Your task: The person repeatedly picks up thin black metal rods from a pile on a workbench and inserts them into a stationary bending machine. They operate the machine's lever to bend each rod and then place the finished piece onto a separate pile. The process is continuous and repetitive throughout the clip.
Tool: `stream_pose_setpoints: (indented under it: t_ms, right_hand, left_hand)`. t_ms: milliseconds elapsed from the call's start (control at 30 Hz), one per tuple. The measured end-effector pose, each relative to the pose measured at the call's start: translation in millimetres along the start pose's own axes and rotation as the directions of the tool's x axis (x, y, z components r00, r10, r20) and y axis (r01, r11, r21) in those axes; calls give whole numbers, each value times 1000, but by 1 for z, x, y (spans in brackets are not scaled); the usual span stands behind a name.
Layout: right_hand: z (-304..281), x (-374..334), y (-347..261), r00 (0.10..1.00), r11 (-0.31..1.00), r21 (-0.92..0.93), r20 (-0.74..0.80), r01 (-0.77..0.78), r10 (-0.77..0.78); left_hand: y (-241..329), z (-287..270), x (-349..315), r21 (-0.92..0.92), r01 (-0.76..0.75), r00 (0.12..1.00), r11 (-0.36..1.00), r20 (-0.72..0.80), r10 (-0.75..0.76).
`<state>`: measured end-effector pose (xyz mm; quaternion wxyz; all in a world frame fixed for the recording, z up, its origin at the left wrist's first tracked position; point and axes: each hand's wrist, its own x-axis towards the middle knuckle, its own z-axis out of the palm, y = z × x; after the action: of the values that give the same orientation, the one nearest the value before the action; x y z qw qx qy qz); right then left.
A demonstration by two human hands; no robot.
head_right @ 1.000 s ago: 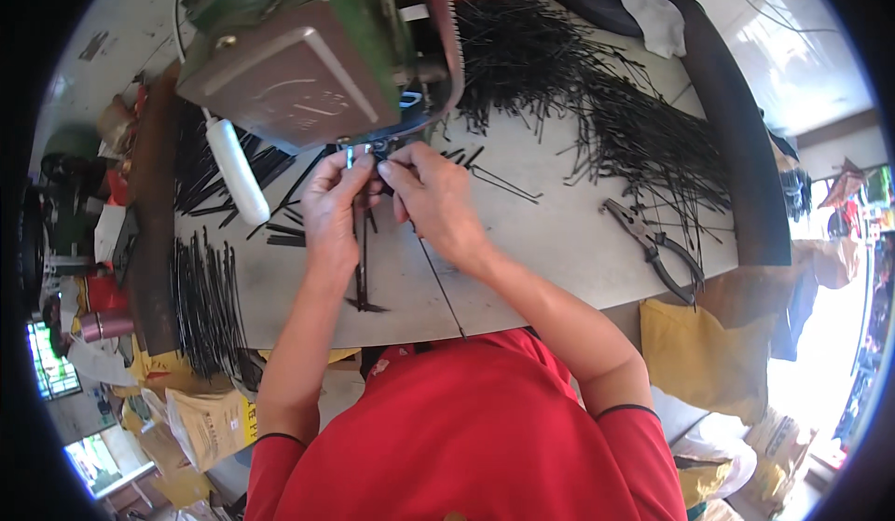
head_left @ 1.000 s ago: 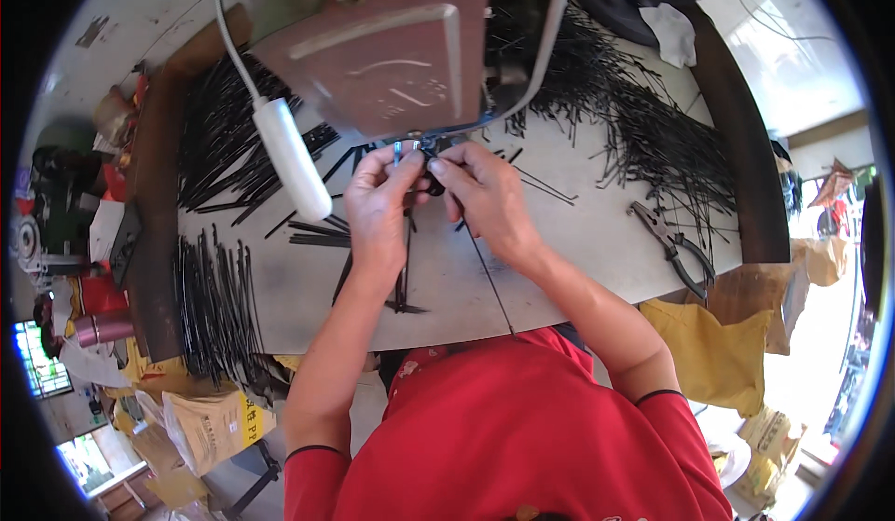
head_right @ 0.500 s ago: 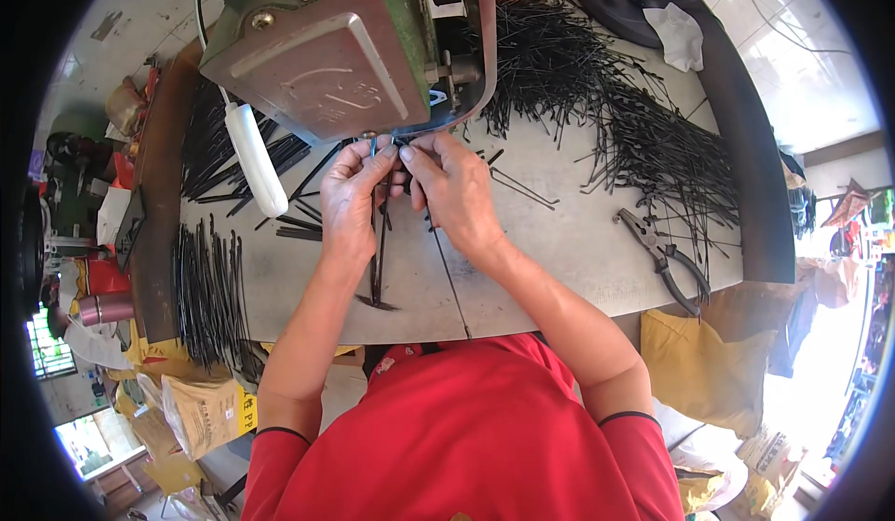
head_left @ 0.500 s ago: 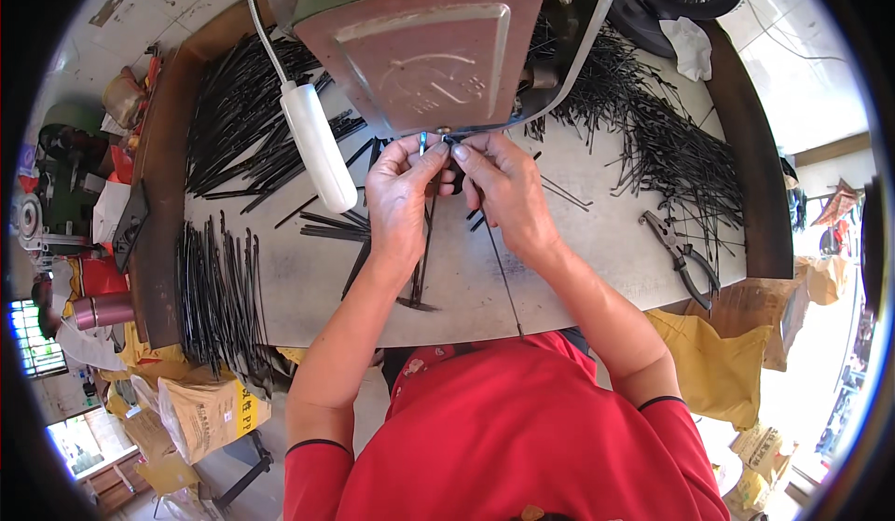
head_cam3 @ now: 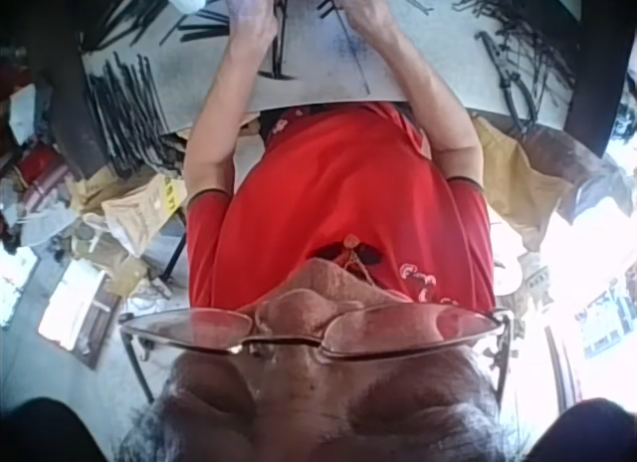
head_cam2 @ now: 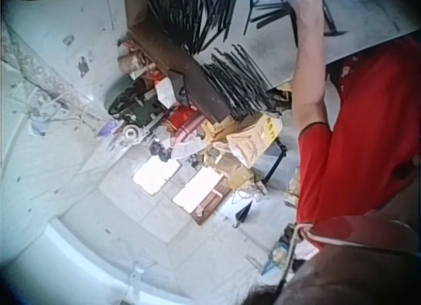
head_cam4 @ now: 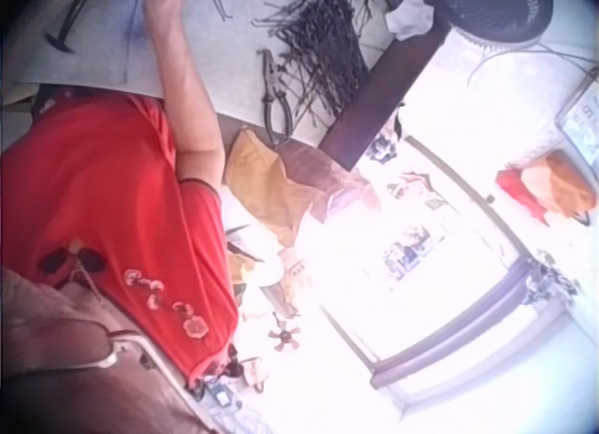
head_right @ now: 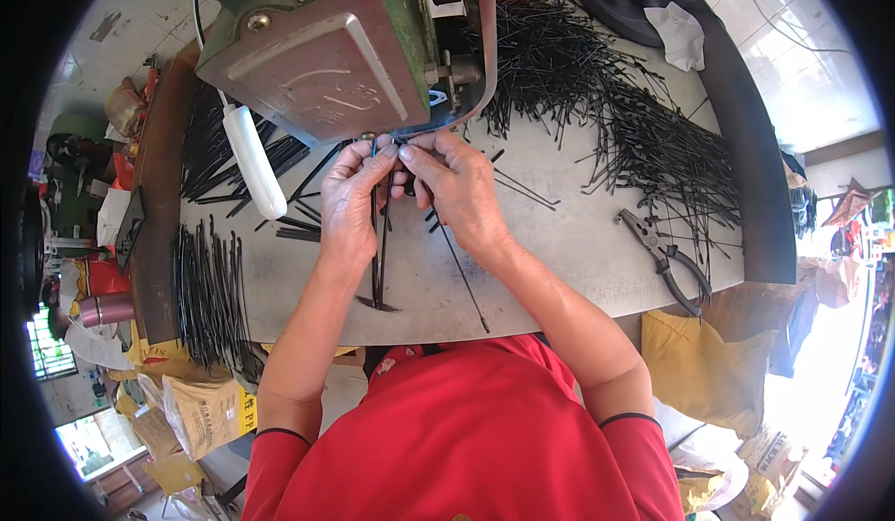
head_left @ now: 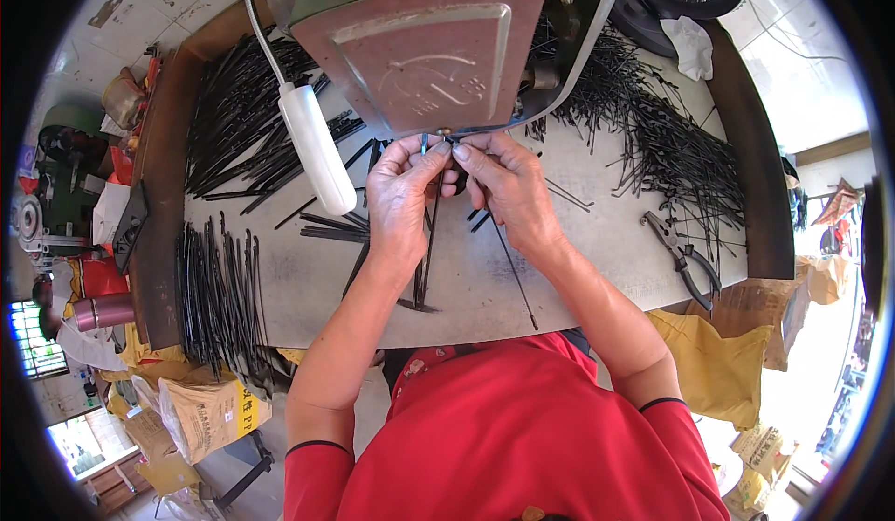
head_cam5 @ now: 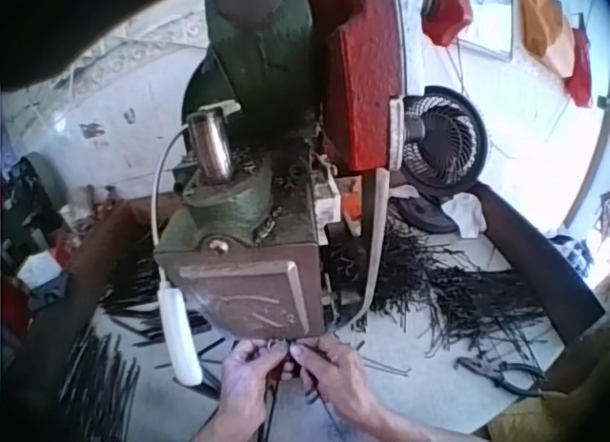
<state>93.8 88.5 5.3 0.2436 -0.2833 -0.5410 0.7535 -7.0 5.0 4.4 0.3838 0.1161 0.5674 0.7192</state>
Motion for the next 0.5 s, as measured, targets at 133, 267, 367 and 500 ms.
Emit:
stream_pose_setpoints:
  t_ms: [133, 267, 367, 500]
  right_hand:
    - [-1, 1, 1, 1000, 1000, 26, 12, -6, 6]
    - [-1, 0, 3, 1000, 999, 36, 21, 1, -2]
    - [0, 0, 4, 1000, 997, 74, 2, -11, 11]
    - [0, 1, 3, 1000, 999, 38, -12, -19, 19]
  left_hand:
    - [-1, -2, 1, 10, 4, 1000, 1000, -1, -4]
    - [3, 0, -1, 8, 27, 1000, 1000, -9, -27]
    - [2, 1, -2, 2, 33, 999, 999, -20, -33]
    - [1, 0, -1, -19, 36, 999, 999, -13, -37]
